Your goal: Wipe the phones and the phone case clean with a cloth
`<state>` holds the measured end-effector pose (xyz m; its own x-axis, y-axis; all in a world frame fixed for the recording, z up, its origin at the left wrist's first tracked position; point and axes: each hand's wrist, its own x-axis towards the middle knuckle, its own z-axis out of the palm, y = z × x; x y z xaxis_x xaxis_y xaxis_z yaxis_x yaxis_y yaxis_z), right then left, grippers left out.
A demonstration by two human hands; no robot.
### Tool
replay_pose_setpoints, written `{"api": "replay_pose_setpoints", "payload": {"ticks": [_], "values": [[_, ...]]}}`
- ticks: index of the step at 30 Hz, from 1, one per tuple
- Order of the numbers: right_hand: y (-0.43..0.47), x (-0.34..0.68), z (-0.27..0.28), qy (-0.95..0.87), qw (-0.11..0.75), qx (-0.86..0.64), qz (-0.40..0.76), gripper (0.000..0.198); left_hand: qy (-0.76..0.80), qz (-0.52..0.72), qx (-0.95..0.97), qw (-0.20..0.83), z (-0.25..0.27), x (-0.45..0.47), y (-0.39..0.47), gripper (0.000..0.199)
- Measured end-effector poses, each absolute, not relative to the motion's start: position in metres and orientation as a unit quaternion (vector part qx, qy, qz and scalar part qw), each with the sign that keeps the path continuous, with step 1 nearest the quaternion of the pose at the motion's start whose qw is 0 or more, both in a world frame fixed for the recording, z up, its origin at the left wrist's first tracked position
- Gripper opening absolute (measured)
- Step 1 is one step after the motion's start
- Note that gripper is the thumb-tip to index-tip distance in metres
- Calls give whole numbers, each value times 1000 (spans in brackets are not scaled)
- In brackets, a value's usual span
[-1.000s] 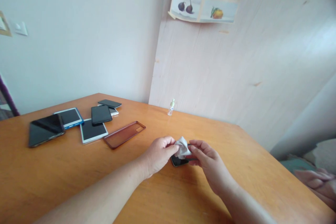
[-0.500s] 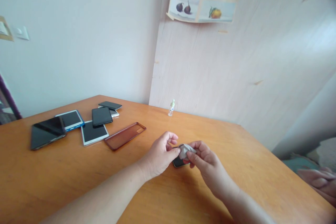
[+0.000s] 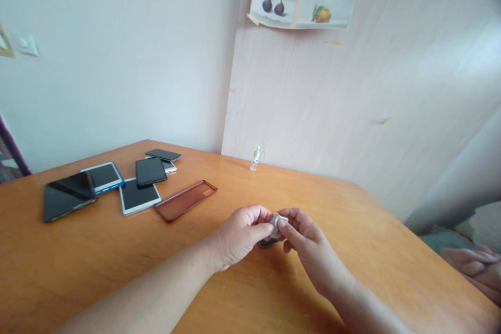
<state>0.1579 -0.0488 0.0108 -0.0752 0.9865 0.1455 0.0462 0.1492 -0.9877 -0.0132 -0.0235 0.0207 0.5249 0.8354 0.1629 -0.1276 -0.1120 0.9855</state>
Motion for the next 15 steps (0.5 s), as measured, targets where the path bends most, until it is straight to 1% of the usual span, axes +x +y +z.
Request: {"api": "replay_pose_setpoints", "payload": {"ticks": [2, 4, 6, 8, 12, 13, 15], "values": [[-49, 160, 12, -576, 496, -459, 459, 28, 298, 399, 639, 586, 17, -12, -21, 17], [-46, 165, 13, -579, 510, -462, 437, 28, 328, 396, 657, 551, 12, -13, -16, 19], [-40, 174, 16, -571, 537, -485, 389, 29, 372, 391, 682, 494, 7, -15, -10, 23], [-32, 187, 18, -568, 543, -533, 314, 31, 420, 378, 716, 411, 2, -17, -6, 31], [-16, 214, 18, -583, 486, -628, 170, 29, 466, 308, 792, 247, -4, -21, -5, 59], [-14, 219, 17, -587, 468, -644, 148, 27, 464, 292, 807, 222, -4, -22, -5, 63], [-10, 227, 14, -595, 425, -672, 112, 24, 457, 275, 824, 189, -5, -21, -6, 64]]}}
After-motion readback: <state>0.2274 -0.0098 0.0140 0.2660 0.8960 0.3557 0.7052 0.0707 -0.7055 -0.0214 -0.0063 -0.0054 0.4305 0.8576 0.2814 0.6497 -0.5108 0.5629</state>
